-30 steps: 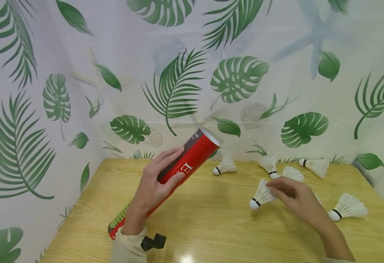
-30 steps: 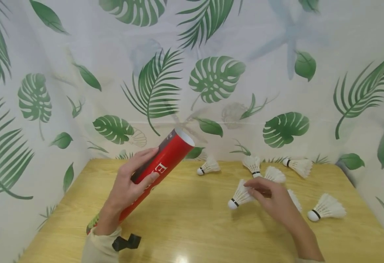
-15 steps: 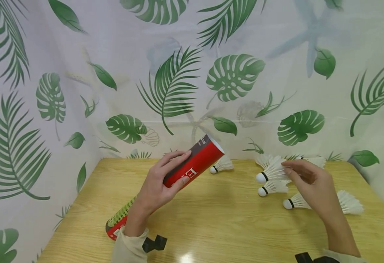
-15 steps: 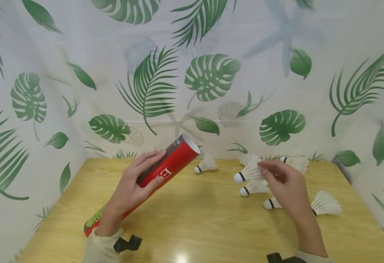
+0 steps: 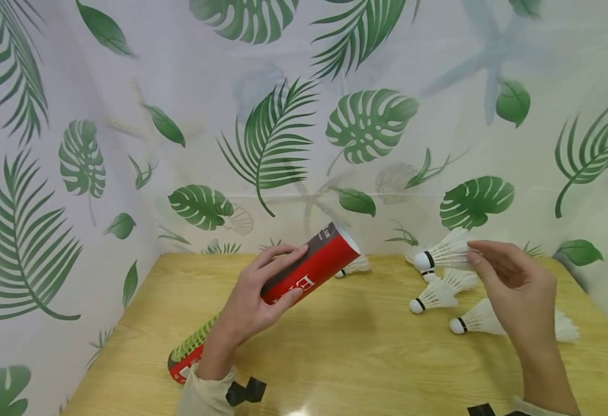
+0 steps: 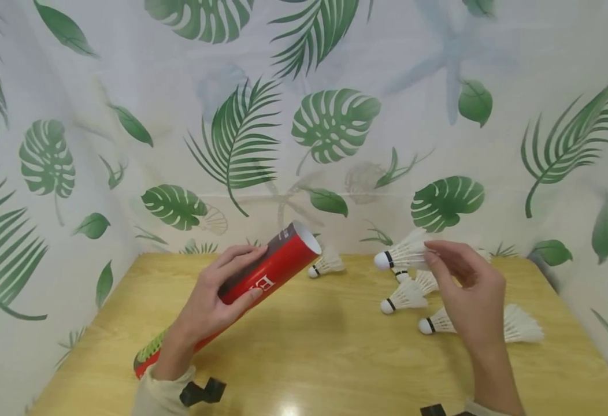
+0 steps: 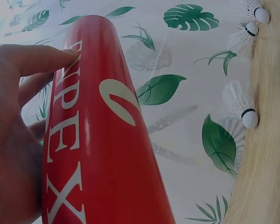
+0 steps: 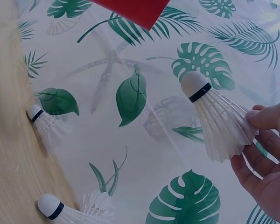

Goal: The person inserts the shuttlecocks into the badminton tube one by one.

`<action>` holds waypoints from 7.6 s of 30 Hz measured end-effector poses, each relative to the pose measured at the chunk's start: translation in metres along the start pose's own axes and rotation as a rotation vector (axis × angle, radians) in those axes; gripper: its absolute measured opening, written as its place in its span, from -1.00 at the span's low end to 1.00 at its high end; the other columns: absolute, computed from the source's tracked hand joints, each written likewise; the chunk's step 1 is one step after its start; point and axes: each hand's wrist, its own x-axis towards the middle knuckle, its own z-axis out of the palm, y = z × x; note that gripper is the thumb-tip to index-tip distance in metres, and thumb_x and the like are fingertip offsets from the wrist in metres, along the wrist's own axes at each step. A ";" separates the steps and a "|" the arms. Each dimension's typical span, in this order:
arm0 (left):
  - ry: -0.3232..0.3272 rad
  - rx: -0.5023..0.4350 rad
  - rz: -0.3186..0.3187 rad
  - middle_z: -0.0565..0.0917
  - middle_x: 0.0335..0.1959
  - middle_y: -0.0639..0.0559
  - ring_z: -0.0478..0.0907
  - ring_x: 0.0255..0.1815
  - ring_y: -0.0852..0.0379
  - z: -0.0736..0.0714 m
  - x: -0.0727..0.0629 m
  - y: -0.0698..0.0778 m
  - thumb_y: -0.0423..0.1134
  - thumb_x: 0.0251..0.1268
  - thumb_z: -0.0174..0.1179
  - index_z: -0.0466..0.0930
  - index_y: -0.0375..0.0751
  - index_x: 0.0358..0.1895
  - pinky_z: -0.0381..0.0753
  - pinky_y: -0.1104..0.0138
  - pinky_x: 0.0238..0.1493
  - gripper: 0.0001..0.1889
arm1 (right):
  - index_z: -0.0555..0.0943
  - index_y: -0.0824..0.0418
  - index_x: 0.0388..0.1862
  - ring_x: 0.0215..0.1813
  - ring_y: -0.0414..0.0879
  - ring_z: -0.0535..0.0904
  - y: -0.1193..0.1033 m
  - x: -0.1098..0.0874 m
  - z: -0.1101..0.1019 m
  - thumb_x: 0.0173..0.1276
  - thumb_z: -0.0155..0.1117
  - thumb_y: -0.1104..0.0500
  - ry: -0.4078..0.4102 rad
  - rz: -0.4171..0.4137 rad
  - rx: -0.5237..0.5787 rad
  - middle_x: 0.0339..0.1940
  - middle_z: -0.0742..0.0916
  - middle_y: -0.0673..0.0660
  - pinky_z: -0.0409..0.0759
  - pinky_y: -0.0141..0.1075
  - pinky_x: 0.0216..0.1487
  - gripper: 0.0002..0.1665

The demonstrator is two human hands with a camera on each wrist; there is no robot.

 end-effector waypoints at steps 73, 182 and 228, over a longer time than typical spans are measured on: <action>-0.074 -0.032 0.055 0.46 0.35 0.15 0.50 0.23 0.08 -0.003 -0.013 -0.006 -0.24 0.32 0.38 0.50 0.21 0.45 0.68 0.16 0.06 -0.37 | 0.70 0.45 -0.03 -0.03 -0.20 0.72 -0.039 -0.026 0.091 0.29 0.28 0.61 -0.112 -0.140 0.225 -0.08 0.79 0.06 0.65 -0.38 0.05 -0.71; -0.049 0.019 -0.049 0.44 0.37 0.17 0.48 0.24 0.06 -0.017 -0.021 -0.028 -0.26 0.31 0.39 0.51 0.26 0.44 0.68 0.16 0.06 -0.36 | 0.53 0.24 0.37 0.56 0.30 0.22 0.095 -0.031 0.165 0.49 0.26 0.30 -0.491 0.164 -0.073 0.50 0.43 0.35 0.16 0.24 0.50 -0.51; -0.050 0.044 -0.051 0.44 0.36 0.17 0.48 0.23 0.04 -0.017 -0.019 -0.025 -0.25 0.28 0.42 0.49 0.31 0.44 0.67 0.15 0.05 -0.33 | 0.75 0.33 0.02 -0.09 -0.25 0.71 0.040 -0.017 0.121 0.37 0.33 0.47 -0.272 -0.026 0.010 -0.03 0.78 0.20 0.60 -0.57 -0.11 -0.72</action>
